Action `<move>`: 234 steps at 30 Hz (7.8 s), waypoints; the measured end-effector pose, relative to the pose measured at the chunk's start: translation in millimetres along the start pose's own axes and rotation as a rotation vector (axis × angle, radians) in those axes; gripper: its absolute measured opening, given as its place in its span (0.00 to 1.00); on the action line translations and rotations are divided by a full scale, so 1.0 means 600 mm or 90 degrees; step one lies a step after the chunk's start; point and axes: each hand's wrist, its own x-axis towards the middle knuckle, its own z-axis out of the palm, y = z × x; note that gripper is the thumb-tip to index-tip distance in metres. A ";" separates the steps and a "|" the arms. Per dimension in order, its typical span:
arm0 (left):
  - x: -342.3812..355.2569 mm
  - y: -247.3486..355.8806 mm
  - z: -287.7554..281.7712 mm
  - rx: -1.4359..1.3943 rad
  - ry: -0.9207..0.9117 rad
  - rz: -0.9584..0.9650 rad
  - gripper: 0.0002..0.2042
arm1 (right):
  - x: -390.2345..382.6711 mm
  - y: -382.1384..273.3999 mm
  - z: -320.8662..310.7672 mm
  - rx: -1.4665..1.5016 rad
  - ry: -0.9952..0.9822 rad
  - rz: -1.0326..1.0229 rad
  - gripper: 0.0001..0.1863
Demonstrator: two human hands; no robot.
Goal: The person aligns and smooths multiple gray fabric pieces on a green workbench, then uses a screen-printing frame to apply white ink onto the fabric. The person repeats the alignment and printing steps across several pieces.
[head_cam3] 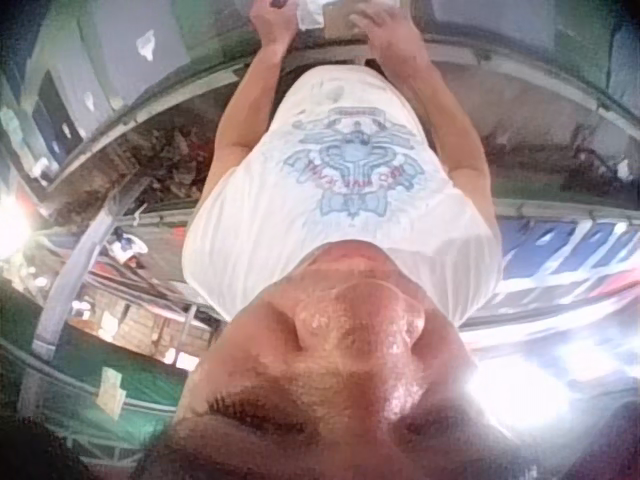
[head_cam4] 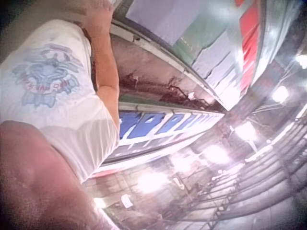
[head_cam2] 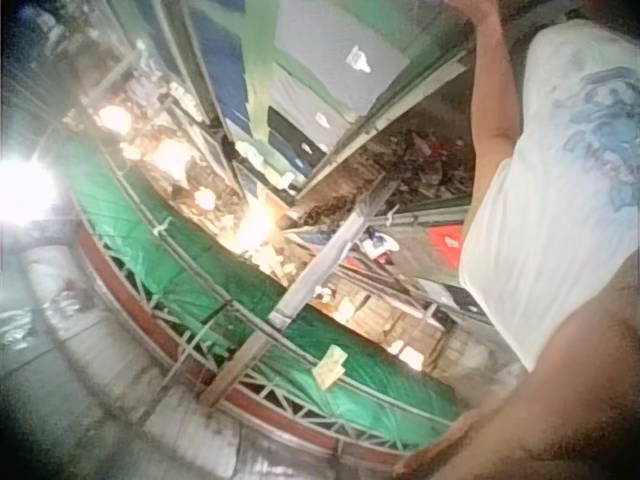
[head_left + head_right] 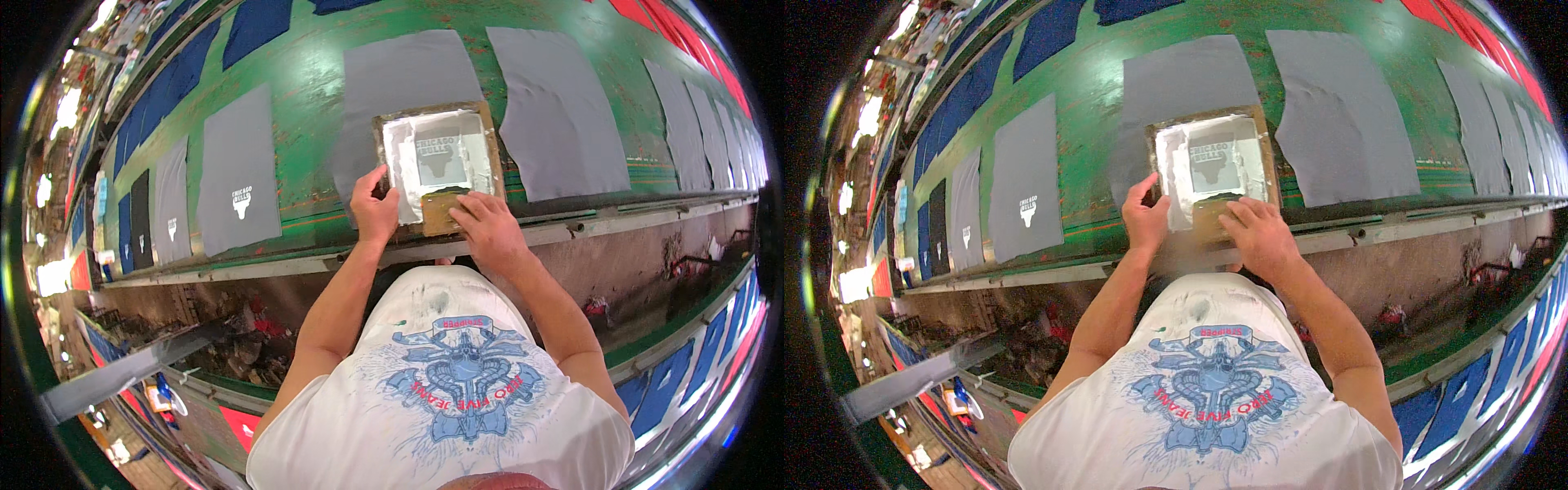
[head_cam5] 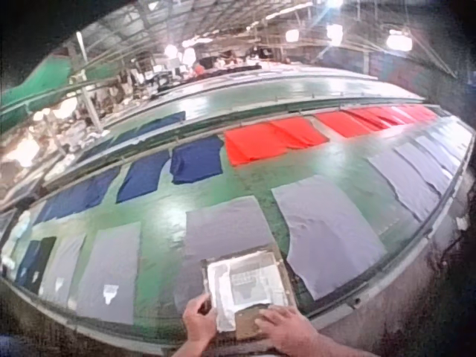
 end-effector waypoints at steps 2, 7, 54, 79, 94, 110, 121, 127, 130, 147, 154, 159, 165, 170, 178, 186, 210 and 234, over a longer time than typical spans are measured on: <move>0.011 0.004 0.000 0.076 0.003 0.106 0.24 | 0.024 0.003 -0.006 0.024 0.027 -0.002 0.28; 0.022 0.017 0.003 0.237 -0.058 0.217 0.19 | 0.094 0.029 -0.019 0.098 -0.103 0.034 0.27; 0.049 0.064 0.076 0.357 -0.003 0.076 0.13 | 0.092 0.144 0.021 0.097 -0.083 -0.166 0.23; 0.042 0.019 0.077 0.063 0.101 0.044 0.17 | 0.477 0.387 0.094 0.351 -0.348 0.169 0.44; 0.041 0.033 0.039 -0.055 0.140 0.003 0.20 | 0.112 0.287 -0.004 0.554 0.263 0.420 0.17; 0.085 0.066 0.072 0.016 0.096 0.072 0.16 | -0.013 0.197 -0.002 0.565 0.198 0.433 0.27; 0.074 0.069 0.048 -0.008 0.030 0.000 0.13 | -0.010 0.172 -0.013 0.563 0.208 0.466 0.27; 0.073 0.091 0.042 -0.004 0.031 0.005 0.11 | -0.002 0.169 -0.052 0.517 0.144 0.504 0.27; 0.072 0.100 0.040 -0.007 0.033 0.002 0.10 | 0.002 0.169 -0.064 0.491 0.119 0.500 0.28; 0.069 0.105 0.043 -0.004 0.049 0.001 0.10 | 0.026 0.087 -0.102 0.093 0.102 0.144 0.36; 0.074 0.110 0.055 0.012 0.028 -0.018 0.18 | 0.083 0.076 -0.122 0.014 -0.071 -0.051 0.31; 0.083 0.111 0.052 0.155 0.015 0.192 0.24 | 0.140 0.089 -0.122 0.054 -0.119 -0.002 0.22; 0.092 0.124 0.034 0.173 -0.085 0.170 0.18 | 0.149 0.116 -0.160 0.215 -0.112 0.069 0.21; 0.109 0.131 0.027 0.174 -0.104 0.178 0.15 | 0.098 0.081 -0.140 0.142 -0.108 0.073 0.30; 0.124 0.126 0.049 0.137 -0.098 0.099 0.17 | 0.119 0.079 -0.133 0.060 -0.120 0.109 0.32; 0.128 0.131 0.054 0.176 -0.117 0.103 0.17 | 0.105 0.090 -0.106 0.069 -0.075 0.088 0.31; 0.124 0.172 0.074 0.241 -0.100 0.032 0.17 | 0.282 0.239 -0.080 0.018 -0.054 -0.026 0.26; 0.100 0.172 0.111 0.318 -0.024 0.043 0.18 | 0.197 0.250 -0.140 0.178 -0.118 -0.116 0.26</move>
